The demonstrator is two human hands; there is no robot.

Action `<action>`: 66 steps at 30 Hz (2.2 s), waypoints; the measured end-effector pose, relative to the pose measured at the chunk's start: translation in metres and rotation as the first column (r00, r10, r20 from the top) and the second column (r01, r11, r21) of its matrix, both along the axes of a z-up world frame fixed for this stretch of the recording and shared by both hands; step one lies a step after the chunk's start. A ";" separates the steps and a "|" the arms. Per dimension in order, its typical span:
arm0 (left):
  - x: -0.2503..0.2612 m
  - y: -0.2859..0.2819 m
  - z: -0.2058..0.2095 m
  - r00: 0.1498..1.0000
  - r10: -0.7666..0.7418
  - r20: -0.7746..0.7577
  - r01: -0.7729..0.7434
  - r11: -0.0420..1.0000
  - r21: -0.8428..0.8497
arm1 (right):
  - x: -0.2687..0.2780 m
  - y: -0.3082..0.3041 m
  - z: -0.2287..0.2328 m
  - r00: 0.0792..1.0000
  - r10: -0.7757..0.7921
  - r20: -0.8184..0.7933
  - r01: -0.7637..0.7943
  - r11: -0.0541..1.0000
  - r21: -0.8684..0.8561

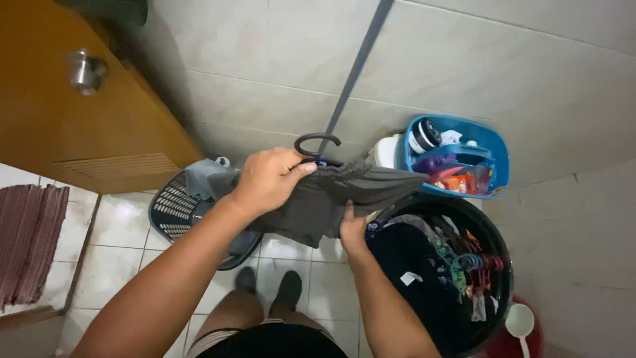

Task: The person is taking clothes out of a bucket, putting them on hangers, and placing them into a laundry basket.

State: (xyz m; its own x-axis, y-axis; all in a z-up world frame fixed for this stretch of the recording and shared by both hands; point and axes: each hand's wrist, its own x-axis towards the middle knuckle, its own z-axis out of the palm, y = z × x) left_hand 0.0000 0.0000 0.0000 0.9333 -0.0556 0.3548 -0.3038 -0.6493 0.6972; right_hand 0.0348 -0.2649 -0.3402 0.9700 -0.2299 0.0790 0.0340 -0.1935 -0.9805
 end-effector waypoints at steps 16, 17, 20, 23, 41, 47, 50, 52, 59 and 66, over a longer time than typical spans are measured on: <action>0.013 -0.065 0.098 0.996 -0.065 0.061 0.065 0.998 0.004 | -0.029 -0.047 -0.041 0.808 0.317 -0.497 -0.128 0.918 0.376; 0.011 -0.069 0.105 0.999 -0.044 0.031 0.046 0.996 -0.079 | -0.033 -0.040 -0.026 0.734 0.428 -0.527 -0.048 0.807 0.589; 0.009 -0.082 0.117 0.998 -0.062 0.011 0.063 0.972 -0.224 | -0.032 -0.008 0.048 0.706 0.543 -0.455 0.168 0.495 0.852; 0.012 -0.089 0.118 0.996 -0.082 -0.020 0.073 0.956 -0.284 | -0.016 0.014 0.090 0.805 0.533 -0.261 0.179 0.202 0.963; -0.013 -0.077 0.099 0.997 -0.020 -0.069 0.003 0.968 -0.250 | -0.024 0.017 0.067 0.802 0.517 -0.299 0.175 0.275 0.945; -0.031 -0.076 0.118 0.998 0.008 -0.063 -0.024 0.969 -0.247 | -0.042 0.012 0.118 0.799 0.372 -0.472 0.387 0.284 0.878; -0.030 -0.073 0.114 0.998 0.005 -0.068 -0.023 0.966 -0.256 | -0.021 -0.002 0.074 0.853 0.417 -0.315 0.230 0.241 0.943; -0.031 -0.071 0.103 0.999 -0.025 -0.047 0.011 0.960 -0.280 | -0.024 -0.012 0.043 0.867 0.477 -0.143 0.071 0.167 0.983; -0.030 -0.062 0.118 0.993 -0.120 0.013 0.115 0.911 -0.396 | -0.041 -0.031 0.132 0.858 0.262 -0.442 0.244 0.549 0.799; -0.020 -0.046 0.101 0.977 -0.174 0.125 0.213 0.854 -0.475 | 0.007 -0.091 0.017 0.987 0.065 -0.146 0.154 -0.154 0.976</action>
State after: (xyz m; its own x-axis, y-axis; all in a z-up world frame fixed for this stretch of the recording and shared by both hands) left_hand -0.0196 -0.0459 0.1010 0.8913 -0.0361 0.4521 -0.4517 -0.1596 0.8778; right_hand 0.0418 -0.3558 -0.3228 0.9254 0.0205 -0.3785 -0.0363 0.9987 -0.0347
